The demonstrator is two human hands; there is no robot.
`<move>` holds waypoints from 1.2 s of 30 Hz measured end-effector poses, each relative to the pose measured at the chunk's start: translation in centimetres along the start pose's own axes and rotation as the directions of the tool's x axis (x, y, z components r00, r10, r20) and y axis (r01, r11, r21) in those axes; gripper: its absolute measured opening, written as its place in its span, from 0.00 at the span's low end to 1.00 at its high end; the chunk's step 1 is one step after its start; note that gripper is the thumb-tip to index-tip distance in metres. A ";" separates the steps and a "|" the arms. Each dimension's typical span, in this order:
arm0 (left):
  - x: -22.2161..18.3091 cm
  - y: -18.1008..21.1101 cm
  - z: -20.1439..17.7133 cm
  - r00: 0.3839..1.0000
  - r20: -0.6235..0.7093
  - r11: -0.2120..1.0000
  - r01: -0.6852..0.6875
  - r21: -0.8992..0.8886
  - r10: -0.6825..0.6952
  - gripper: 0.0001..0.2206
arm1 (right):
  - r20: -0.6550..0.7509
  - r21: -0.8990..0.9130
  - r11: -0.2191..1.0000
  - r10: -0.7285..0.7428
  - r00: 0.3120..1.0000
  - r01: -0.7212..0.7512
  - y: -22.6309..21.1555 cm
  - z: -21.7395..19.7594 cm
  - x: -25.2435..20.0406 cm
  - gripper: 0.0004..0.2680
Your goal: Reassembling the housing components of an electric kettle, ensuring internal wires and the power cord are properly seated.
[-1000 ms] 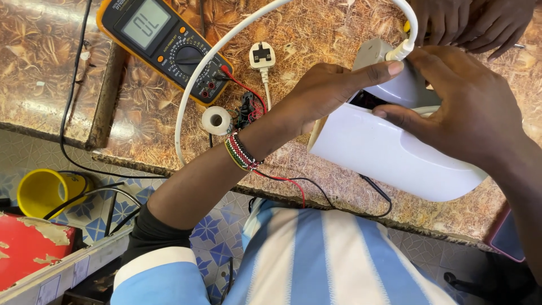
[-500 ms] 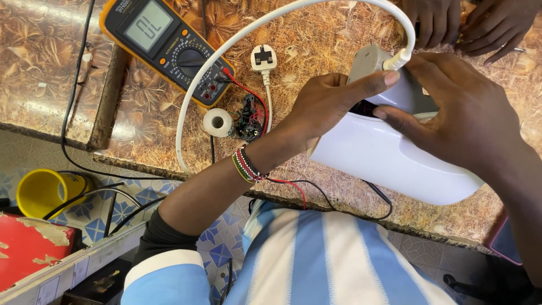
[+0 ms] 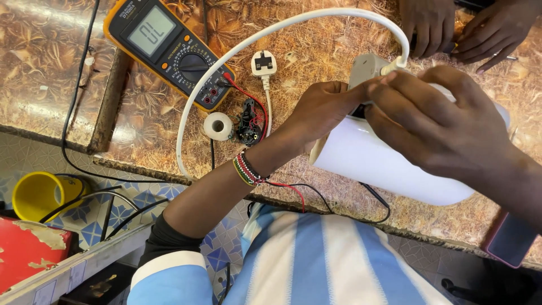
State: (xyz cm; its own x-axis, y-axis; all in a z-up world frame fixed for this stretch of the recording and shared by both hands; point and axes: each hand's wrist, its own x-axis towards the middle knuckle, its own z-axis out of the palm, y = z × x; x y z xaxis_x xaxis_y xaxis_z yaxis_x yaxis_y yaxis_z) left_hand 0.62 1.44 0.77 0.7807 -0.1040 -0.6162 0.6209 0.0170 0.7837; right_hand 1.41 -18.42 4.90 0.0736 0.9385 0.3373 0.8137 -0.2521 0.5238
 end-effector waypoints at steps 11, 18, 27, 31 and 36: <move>0.8 -0.8 0.0 0.996 0.060 0.992 -0.064 -0.112 0.071 0.18 | 0.220 0.195 0.981 -0.066 0.973 0.023 1.4 -0.5 0.2 0.01; -1.4 -0.2 -0.6 0.997 0.046 0.995 -0.065 0.071 0.062 0.23 | 0.408 0.370 0.770 0.368 0.836 -0.519 1.4 -2.3 -4.0 0.26; -1.9 -1.7 -1.4 0.984 0.134 0.982 -0.133 0.136 0.115 0.28 | 0.971 0.006 0.054 0.237 0.019 -0.999 4.3 -2.3 -11.1 0.39; -2.1 -1.8 -1.9 0.959 0.147 0.919 -0.276 0.280 0.244 0.18 | 0.880 0.234 0.060 0.412 0.238 -0.970 0.7 -4.8 -11.9 0.31; -1.4 -4.4 -1.7 0.817 0.182 0.756 -0.575 0.312 0.547 0.11 | 0.761 0.480 -0.043 0.516 0.392 -0.876 -2.3 -6.2 -11.8 0.24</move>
State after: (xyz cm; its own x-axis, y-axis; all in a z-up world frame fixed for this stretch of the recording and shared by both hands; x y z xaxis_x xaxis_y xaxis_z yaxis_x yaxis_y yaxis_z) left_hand -3.06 3.16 -1.96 0.9645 -0.2569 -0.0608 -0.0019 -0.2372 0.9715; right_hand -4.87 -30.41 4.58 0.8880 0.4174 -0.1929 0.1774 -0.6980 -0.6938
